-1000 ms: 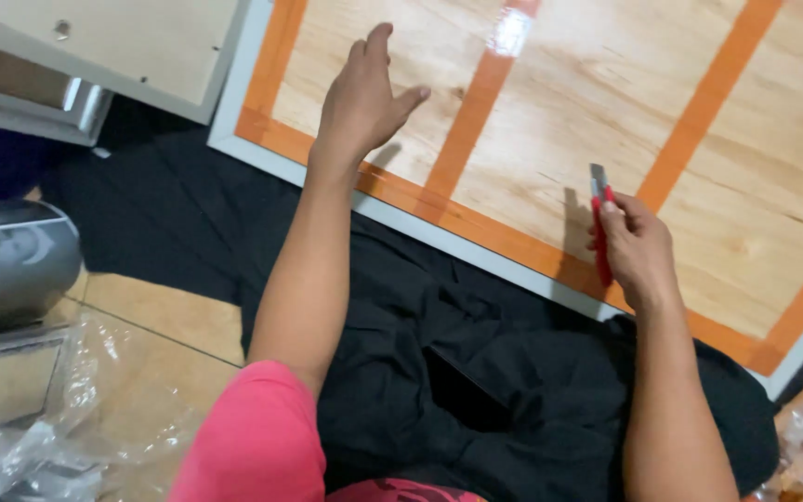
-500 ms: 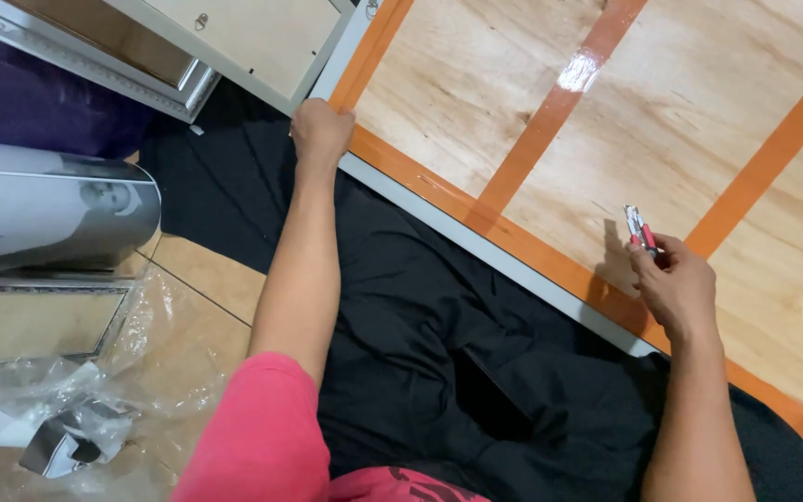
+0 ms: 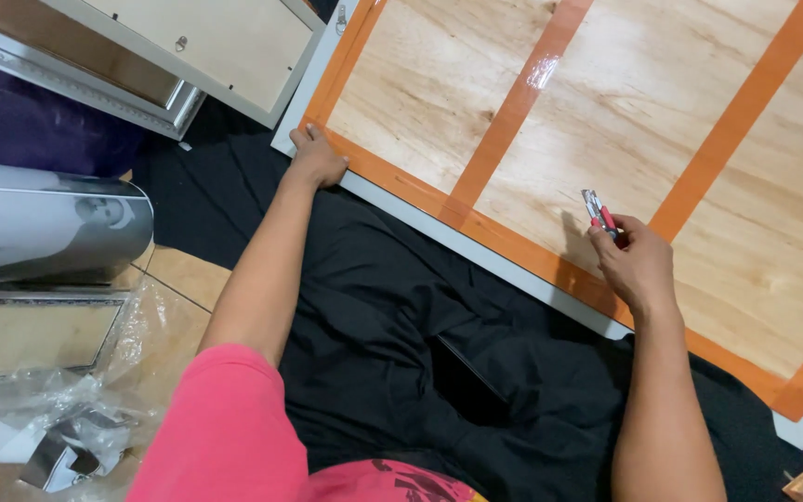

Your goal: The person uses a utility knife to cut and peel orange tape strips from a wooden board. They systematically remove the tape along the edges and across the surface, gathering the removed pieces into a pile.

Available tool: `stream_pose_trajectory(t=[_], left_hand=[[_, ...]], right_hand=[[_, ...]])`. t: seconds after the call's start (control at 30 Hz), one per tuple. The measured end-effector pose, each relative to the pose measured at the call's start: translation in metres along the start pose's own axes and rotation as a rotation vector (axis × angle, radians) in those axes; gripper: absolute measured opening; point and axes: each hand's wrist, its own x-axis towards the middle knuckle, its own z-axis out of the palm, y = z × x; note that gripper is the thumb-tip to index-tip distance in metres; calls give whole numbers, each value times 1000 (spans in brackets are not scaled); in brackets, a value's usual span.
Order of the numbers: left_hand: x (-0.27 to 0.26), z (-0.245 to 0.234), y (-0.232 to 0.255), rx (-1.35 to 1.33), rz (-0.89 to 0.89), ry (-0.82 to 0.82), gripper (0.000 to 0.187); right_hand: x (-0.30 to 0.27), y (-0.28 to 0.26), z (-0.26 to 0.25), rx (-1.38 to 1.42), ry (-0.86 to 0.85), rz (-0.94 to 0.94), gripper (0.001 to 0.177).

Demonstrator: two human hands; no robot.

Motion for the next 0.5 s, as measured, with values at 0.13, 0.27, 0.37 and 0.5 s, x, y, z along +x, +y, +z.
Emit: stream_pose_trajectory(t=[0.13, 0.27, 0.37, 0.5], left_hand=[[10, 0, -12, 4, 51, -7, 91], [21, 5, -21, 3, 69, -4, 88], [54, 21, -42, -65, 72, 9, 87], [34, 7, -37, -147, 104, 6, 80]], right_hand=[[-1, -8, 0, 1, -9, 6, 47], [-4, -18, -1, 15, -30, 0, 48], [7, -5, 4, -9, -49, 6, 49], [-6, -21, -2, 25, -47, 2, 49]])
